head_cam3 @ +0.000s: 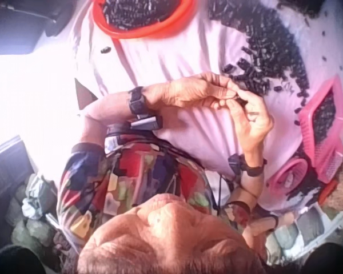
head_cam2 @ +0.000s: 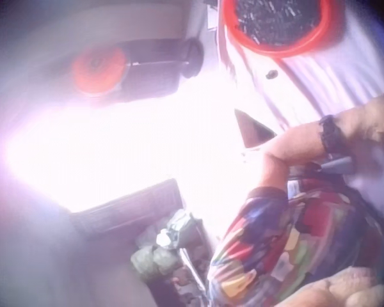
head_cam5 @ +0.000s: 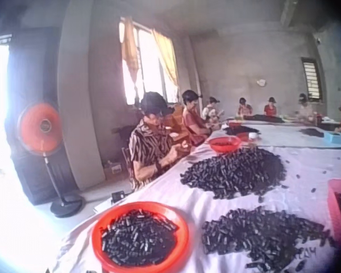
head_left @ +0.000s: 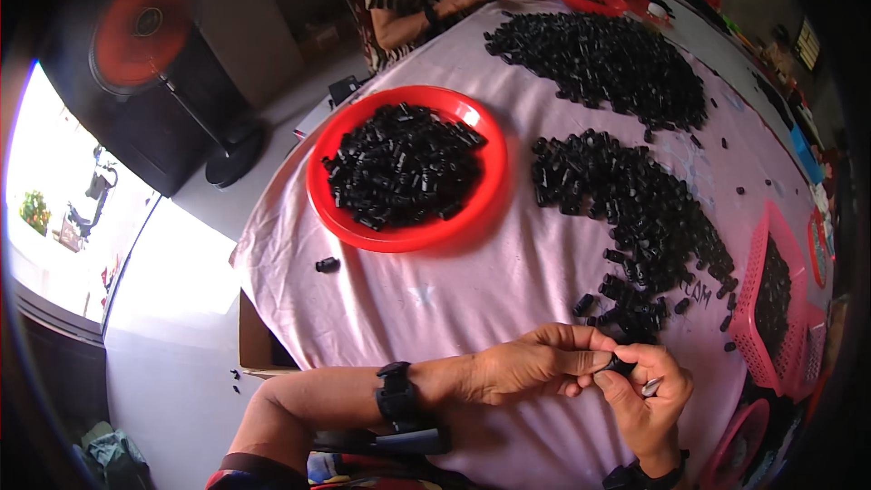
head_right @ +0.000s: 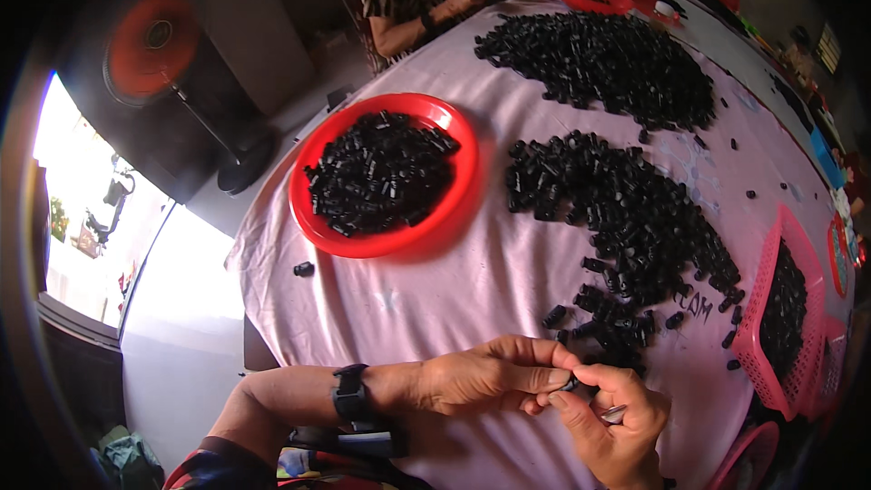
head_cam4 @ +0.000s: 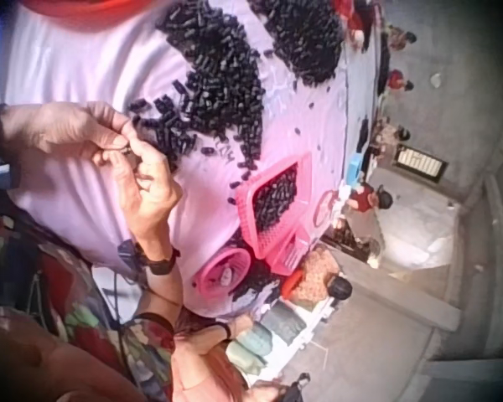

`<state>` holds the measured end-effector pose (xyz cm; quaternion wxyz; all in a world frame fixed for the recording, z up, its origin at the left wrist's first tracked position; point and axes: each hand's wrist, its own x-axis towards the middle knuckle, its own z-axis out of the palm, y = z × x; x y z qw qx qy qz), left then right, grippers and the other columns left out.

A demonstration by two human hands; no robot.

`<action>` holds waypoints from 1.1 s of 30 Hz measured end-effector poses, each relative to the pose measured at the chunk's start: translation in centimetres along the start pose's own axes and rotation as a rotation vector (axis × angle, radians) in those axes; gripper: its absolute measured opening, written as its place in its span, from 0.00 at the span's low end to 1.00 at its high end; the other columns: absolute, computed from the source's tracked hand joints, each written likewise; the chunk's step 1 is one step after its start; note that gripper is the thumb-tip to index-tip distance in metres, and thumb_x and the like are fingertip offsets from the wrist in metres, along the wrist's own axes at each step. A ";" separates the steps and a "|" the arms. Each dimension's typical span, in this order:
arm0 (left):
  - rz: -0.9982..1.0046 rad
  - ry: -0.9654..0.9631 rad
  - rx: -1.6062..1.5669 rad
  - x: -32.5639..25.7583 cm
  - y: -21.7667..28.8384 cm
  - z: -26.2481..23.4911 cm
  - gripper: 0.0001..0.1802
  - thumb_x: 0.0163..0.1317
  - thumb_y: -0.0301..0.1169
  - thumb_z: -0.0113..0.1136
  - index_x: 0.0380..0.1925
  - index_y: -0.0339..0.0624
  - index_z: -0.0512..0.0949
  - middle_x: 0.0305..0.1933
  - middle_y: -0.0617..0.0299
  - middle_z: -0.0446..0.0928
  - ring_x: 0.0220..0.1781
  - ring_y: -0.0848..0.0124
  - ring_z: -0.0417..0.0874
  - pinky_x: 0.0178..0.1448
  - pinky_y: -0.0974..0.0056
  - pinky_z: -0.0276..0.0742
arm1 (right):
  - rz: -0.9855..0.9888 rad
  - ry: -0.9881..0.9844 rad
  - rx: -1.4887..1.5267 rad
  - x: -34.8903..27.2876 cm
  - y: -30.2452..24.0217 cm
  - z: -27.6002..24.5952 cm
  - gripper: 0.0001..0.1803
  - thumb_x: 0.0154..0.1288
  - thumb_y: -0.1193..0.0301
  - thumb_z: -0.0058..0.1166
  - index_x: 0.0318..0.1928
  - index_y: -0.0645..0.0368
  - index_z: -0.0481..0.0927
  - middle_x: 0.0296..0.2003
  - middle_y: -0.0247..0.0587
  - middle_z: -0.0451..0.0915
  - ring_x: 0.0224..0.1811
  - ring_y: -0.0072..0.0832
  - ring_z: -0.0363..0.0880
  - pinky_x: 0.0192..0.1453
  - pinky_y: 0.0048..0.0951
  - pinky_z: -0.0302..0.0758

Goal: Assembling small black plastic components by hand at a production table.

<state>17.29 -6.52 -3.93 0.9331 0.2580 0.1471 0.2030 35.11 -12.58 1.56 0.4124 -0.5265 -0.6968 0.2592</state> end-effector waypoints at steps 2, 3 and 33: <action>-0.003 0.026 -0.023 -0.1 -0.3 0.3 0.12 0.69 0.32 0.56 0.50 0.43 0.75 0.35 0.71 0.74 0.35 0.81 0.72 0.40 0.74 0.68 | 0.012 -0.027 0.065 -0.4 0.5 -0.2 0.13 0.58 0.74 0.65 0.42 0.64 0.77 0.17 0.26 0.72 0.17 0.11 0.63 0.21 0.16 0.59; 0.014 0.011 -0.022 -0.2 -0.4 0.4 0.12 0.69 0.32 0.56 0.50 0.42 0.75 0.35 0.71 0.74 0.35 0.81 0.72 0.40 0.74 0.69 | 0.079 -0.011 0.162 -0.6 0.7 0.0 0.12 0.59 0.76 0.64 0.41 0.64 0.76 0.19 0.28 0.74 0.18 0.12 0.67 0.23 0.16 0.63; 0.672 0.699 0.591 -9.5 10.0 -1.2 0.23 0.67 0.33 0.56 0.59 0.35 0.69 0.52 0.58 0.77 0.52 0.71 0.79 0.55 0.67 0.73 | 0.168 -0.205 -0.326 0.7 1.3 0.3 0.15 0.60 0.72 0.60 0.46 0.66 0.78 0.29 0.52 0.83 0.30 0.42 0.85 0.34 0.35 0.78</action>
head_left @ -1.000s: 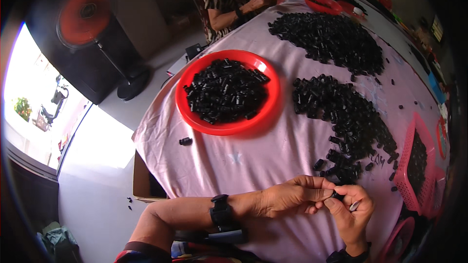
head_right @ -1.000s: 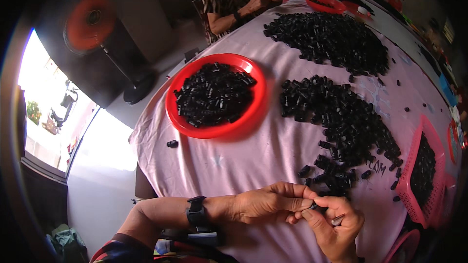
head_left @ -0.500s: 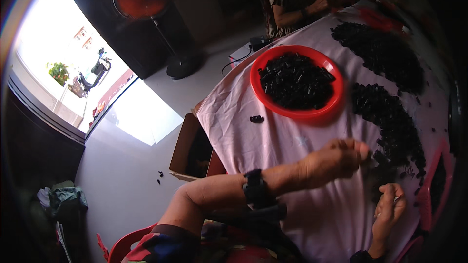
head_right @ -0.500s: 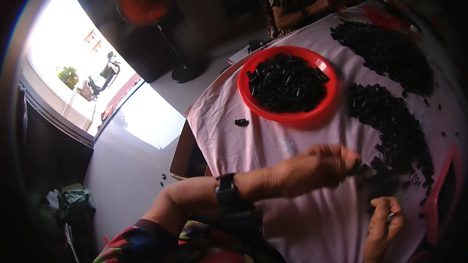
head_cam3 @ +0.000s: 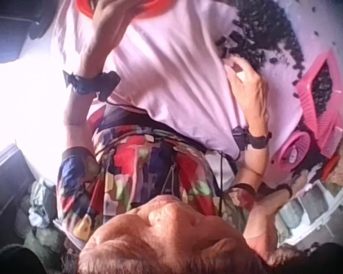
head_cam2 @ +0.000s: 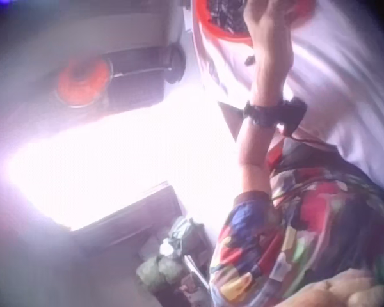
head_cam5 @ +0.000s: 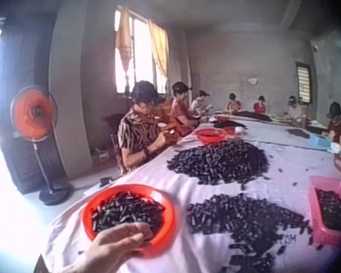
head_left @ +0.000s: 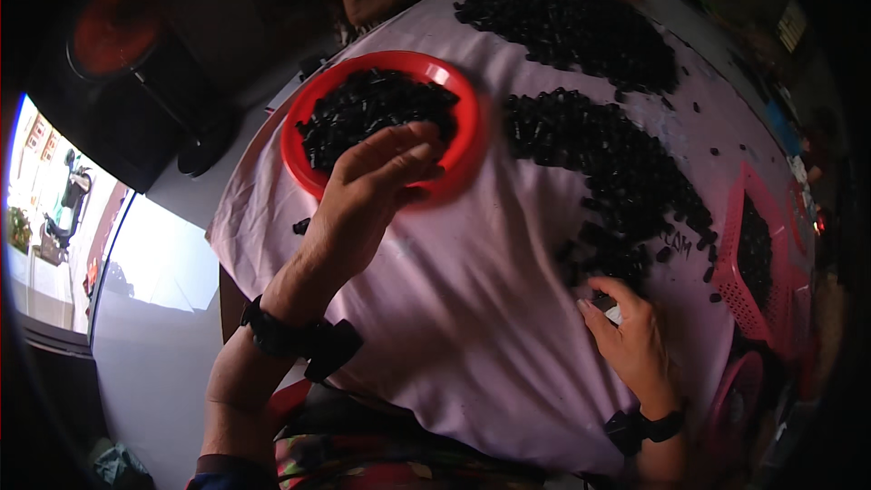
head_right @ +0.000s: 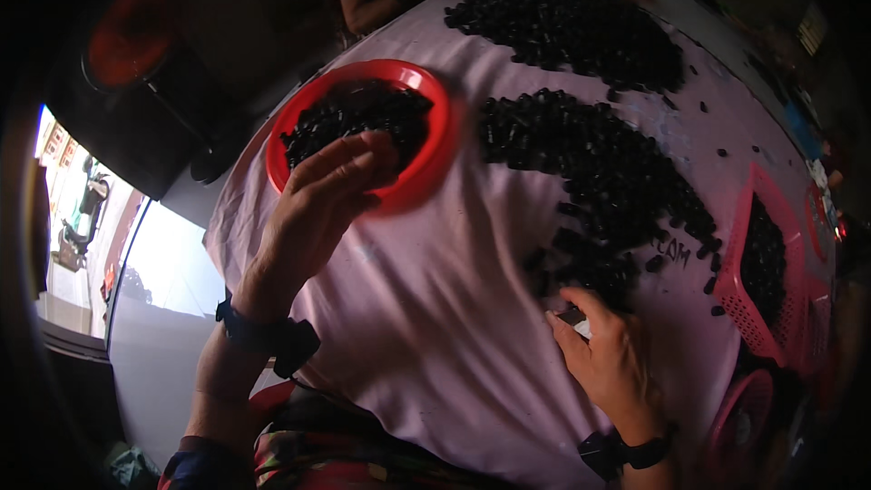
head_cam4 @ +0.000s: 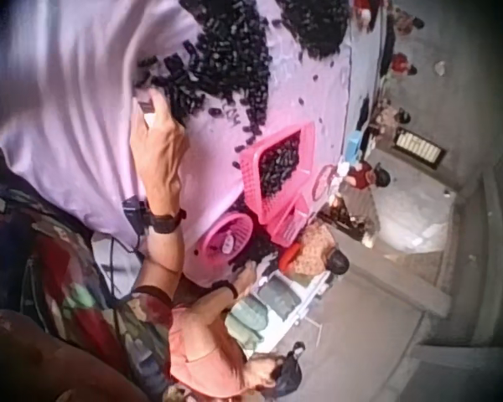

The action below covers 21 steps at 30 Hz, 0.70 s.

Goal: Assembling small black plastic components by hand at a production table.

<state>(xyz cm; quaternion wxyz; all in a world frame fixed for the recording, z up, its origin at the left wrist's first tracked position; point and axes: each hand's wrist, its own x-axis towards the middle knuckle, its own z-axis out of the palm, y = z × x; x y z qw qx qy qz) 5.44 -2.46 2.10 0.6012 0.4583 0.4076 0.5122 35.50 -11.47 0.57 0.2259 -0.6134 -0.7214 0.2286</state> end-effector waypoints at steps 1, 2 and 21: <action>-0.035 -0.066 0.101 -0.2 -0.2 1.0 0.19 0.68 0.33 0.55 0.57 0.37 0.72 0.50 0.59 0.79 0.52 0.72 0.79 0.55 0.67 0.74 | -0.008 0.046 -0.038 0.0 0.4 -0.3 0.14 0.61 0.72 0.59 0.46 0.65 0.78 0.29 0.52 0.83 0.30 0.43 0.84 0.34 0.35 0.78; -0.010 -0.165 0.149 -0.1 -0.8 2.1 0.17 0.68 0.32 0.55 0.54 0.40 0.75 0.49 0.63 0.79 0.51 0.76 0.78 0.52 0.69 0.73 | 0.010 0.059 -0.052 0.0 0.7 -0.6 0.14 0.61 0.72 0.59 0.46 0.65 0.78 0.29 0.52 0.83 0.30 0.43 0.84 0.34 0.35 0.78; 0.156 -0.634 0.644 1.2 -4.5 9.9 0.20 0.59 0.21 0.61 0.53 0.38 0.75 0.46 0.55 0.77 0.41 0.70 0.81 0.45 0.64 0.79 | -0.089 0.130 0.055 0.3 1.6 -2.4 0.12 0.59 0.74 0.61 0.43 0.61 0.79 0.34 0.50 0.83 0.32 0.40 0.85 0.31 0.32 0.80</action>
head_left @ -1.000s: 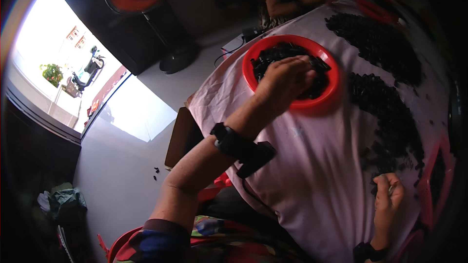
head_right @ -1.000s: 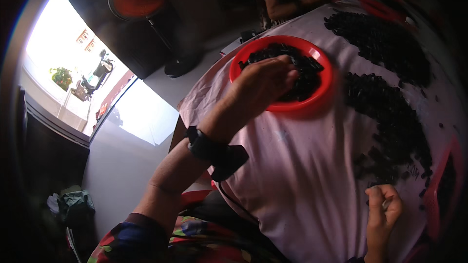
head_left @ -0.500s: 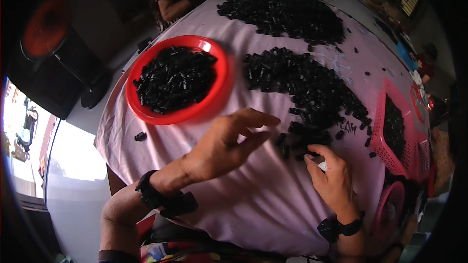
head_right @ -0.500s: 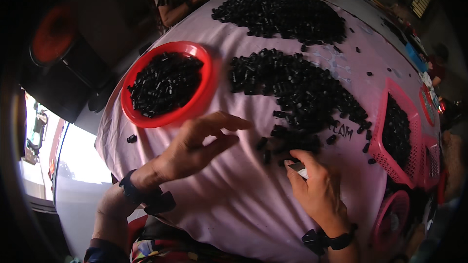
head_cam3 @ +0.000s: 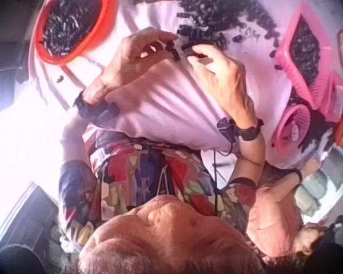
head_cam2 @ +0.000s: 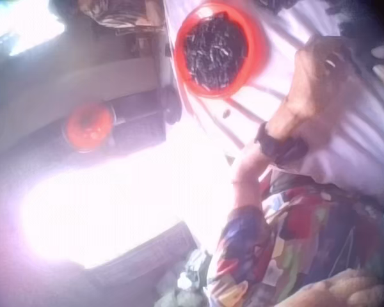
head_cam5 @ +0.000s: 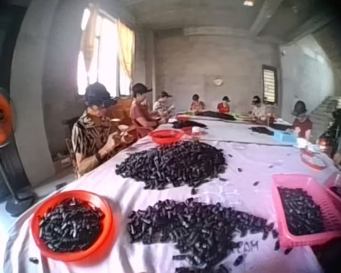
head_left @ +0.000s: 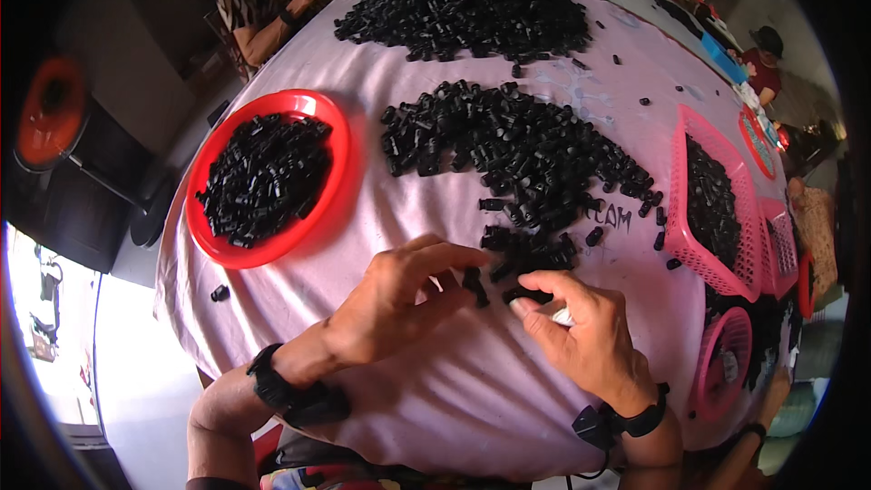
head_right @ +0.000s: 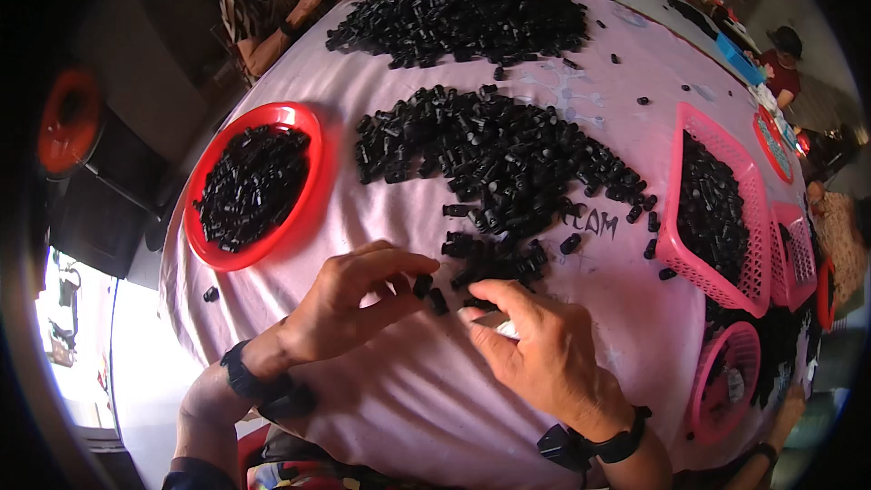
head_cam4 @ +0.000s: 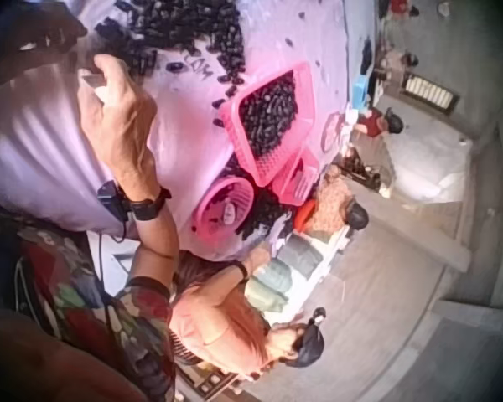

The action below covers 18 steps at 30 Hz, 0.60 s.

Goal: Assembling small black plastic components by hand at a production table.

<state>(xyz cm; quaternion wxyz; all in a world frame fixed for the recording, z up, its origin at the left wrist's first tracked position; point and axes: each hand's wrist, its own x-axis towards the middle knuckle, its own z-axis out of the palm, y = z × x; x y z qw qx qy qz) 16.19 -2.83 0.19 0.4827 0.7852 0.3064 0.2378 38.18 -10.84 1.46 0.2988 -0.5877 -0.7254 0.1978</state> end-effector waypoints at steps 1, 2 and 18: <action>-0.121 -0.034 -0.456 -0.3 -0.6 0.3 0.20 0.63 0.21 0.58 0.55 0.36 0.73 0.51 0.59 0.76 0.49 0.75 0.79 0.51 0.67 0.76 | 0.004 0.001 0.116 0.2 -0.8 0.0 0.13 0.59 0.75 0.62 0.45 0.61 0.78 0.36 0.49 0.83 0.34 0.37 0.86 0.32 0.30 0.81; -0.119 -0.035 -0.461 -0.5 -0.9 0.5 0.20 0.63 0.21 0.58 0.55 0.36 0.73 0.51 0.59 0.76 0.49 0.75 0.79 0.51 0.67 0.76 | 0.009 0.000 0.231 0.4 -1.5 -0.1 0.15 0.59 0.76 0.62 0.47 0.62 0.78 0.38 0.47 0.84 0.36 0.34 0.87 0.33 0.29 0.82; -0.385 -0.314 -1.169 -0.7 -2.2 1.1 0.21 0.70 0.28 0.51 0.62 0.35 0.66 0.57 0.60 0.73 0.54 0.74 0.76 0.55 0.69 0.75 | -0.035 0.004 0.388 0.6 -0.4 1.5 0.12 0.57 0.80 0.61 0.43 0.64 0.81 0.21 0.31 0.79 0.18 0.10 0.69 0.22 0.16 0.63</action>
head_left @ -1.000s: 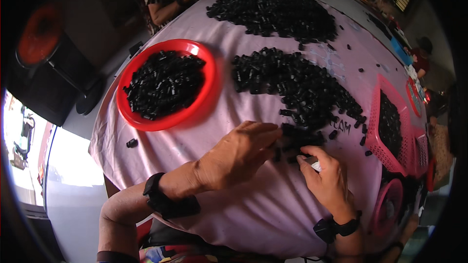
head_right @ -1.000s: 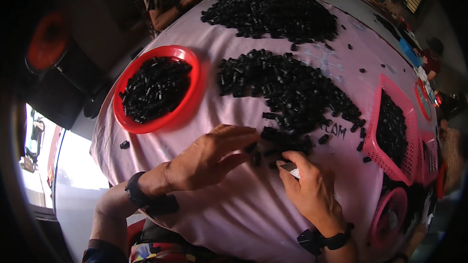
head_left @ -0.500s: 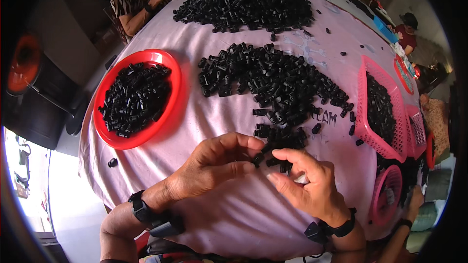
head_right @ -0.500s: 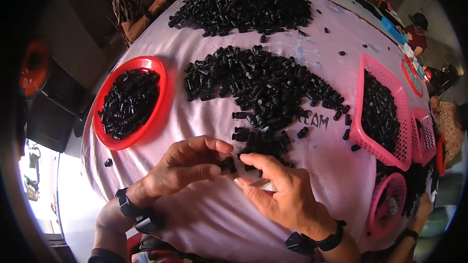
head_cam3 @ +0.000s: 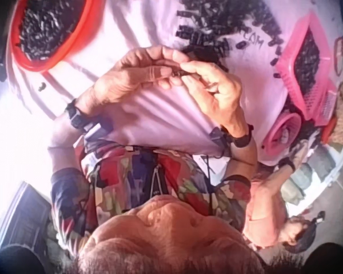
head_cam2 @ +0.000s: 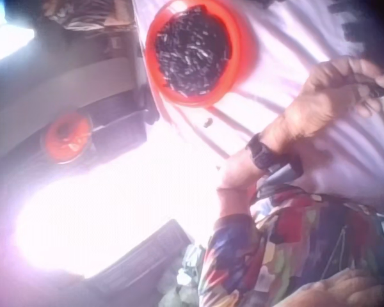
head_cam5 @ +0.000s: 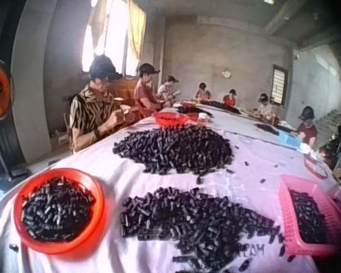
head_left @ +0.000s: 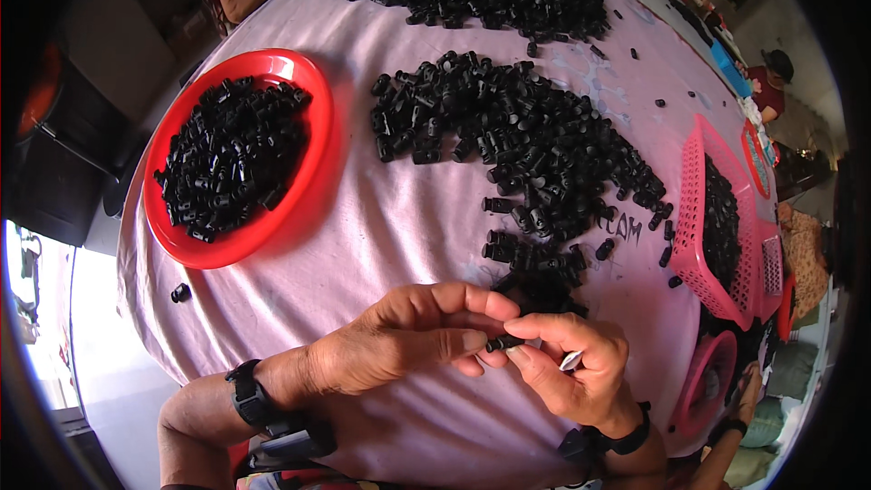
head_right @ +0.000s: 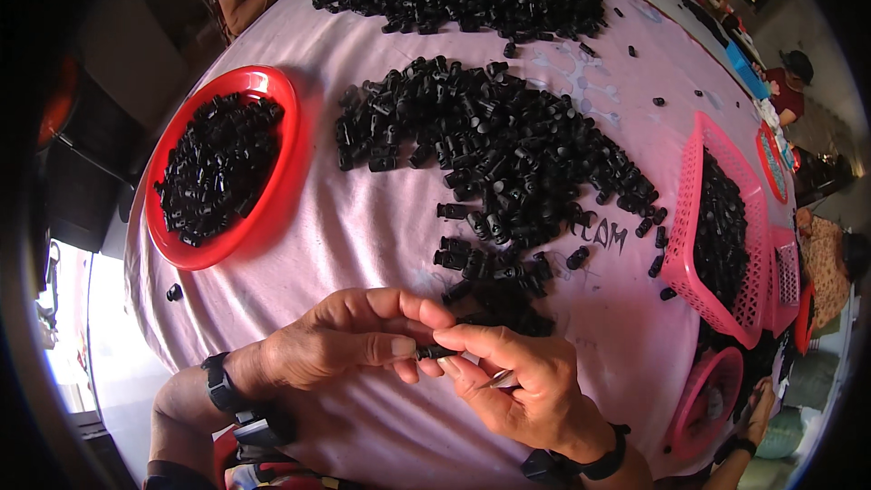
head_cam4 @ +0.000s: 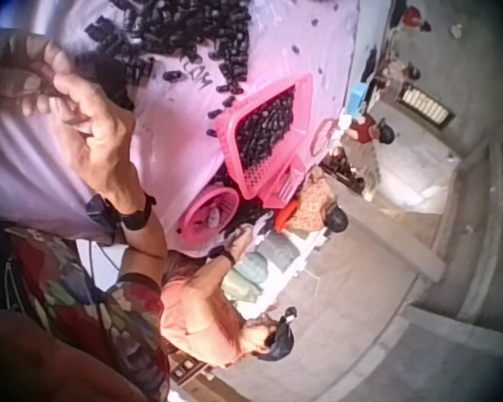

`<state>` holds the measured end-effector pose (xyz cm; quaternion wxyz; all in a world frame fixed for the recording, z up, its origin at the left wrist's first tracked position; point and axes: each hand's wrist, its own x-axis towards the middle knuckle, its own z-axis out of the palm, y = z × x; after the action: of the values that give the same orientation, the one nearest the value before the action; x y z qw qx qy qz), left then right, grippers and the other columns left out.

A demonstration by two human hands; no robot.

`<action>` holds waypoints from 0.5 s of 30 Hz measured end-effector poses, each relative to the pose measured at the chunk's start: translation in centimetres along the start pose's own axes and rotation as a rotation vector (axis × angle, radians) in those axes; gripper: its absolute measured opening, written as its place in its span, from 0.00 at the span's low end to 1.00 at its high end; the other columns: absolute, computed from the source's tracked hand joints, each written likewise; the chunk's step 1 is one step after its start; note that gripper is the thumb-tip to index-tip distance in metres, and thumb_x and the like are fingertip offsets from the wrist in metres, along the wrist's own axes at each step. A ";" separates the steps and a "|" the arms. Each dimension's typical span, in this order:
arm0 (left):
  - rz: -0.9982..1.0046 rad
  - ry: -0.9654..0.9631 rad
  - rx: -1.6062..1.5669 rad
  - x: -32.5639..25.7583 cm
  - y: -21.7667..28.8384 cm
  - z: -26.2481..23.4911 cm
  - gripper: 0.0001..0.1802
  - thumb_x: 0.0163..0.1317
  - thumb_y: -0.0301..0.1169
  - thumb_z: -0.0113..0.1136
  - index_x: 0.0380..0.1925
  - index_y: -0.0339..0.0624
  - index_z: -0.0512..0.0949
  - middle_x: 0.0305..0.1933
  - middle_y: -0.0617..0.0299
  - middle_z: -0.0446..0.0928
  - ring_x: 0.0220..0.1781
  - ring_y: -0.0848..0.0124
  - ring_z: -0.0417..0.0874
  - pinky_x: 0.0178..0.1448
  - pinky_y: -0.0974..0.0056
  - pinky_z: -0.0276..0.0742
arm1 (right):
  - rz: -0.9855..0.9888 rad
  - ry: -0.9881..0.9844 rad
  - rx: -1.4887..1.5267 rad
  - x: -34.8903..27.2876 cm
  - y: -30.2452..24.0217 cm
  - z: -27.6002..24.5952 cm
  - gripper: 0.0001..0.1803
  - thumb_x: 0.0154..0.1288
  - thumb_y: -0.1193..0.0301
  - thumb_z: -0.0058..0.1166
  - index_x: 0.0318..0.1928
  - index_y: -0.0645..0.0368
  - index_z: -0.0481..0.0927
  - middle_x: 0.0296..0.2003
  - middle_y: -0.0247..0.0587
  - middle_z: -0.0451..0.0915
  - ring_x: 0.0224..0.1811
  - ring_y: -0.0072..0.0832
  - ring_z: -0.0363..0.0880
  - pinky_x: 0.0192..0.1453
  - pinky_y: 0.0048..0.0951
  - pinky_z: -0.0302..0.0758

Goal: Assembling small black plastic components by hand at a production table.

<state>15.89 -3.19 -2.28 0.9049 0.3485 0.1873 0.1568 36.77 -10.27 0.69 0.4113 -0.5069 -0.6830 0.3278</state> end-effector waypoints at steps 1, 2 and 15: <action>-0.003 0.002 -0.005 -0.1 0.1 0.2 0.21 0.70 0.28 0.51 0.62 0.35 0.66 0.57 0.60 0.73 0.54 0.74 0.76 0.55 0.69 0.75 | -0.003 -0.057 0.013 0.1 -0.1 -0.4 0.13 0.58 0.82 0.60 0.45 0.64 0.80 0.28 0.36 0.82 0.25 0.16 0.78 0.28 0.17 0.73; -0.021 0.008 -0.012 -0.1 0.3 0.3 0.21 0.71 0.29 0.51 0.62 0.36 0.67 0.55 0.61 0.74 0.52 0.75 0.77 0.53 0.70 0.75 | -0.006 -0.114 0.027 0.1 -0.2 -0.6 0.15 0.59 0.84 0.58 0.48 0.64 0.80 0.34 0.42 0.86 0.33 0.23 0.86 0.35 0.19 0.82; -0.130 -0.020 0.043 -0.1 0.0 0.2 0.18 0.70 0.31 0.54 0.58 0.39 0.72 0.45 0.67 0.79 0.42 0.82 0.79 0.45 0.76 0.74 | 0.045 -0.132 0.177 -0.5 0.0 -0.1 0.17 0.62 0.84 0.55 0.52 0.66 0.77 0.40 0.46 0.85 0.36 0.26 0.87 0.39 0.21 0.83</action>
<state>15.89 -3.33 -2.11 0.9073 0.3564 0.2040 0.0902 36.99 -10.78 0.60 0.4014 -0.4609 -0.6654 0.4286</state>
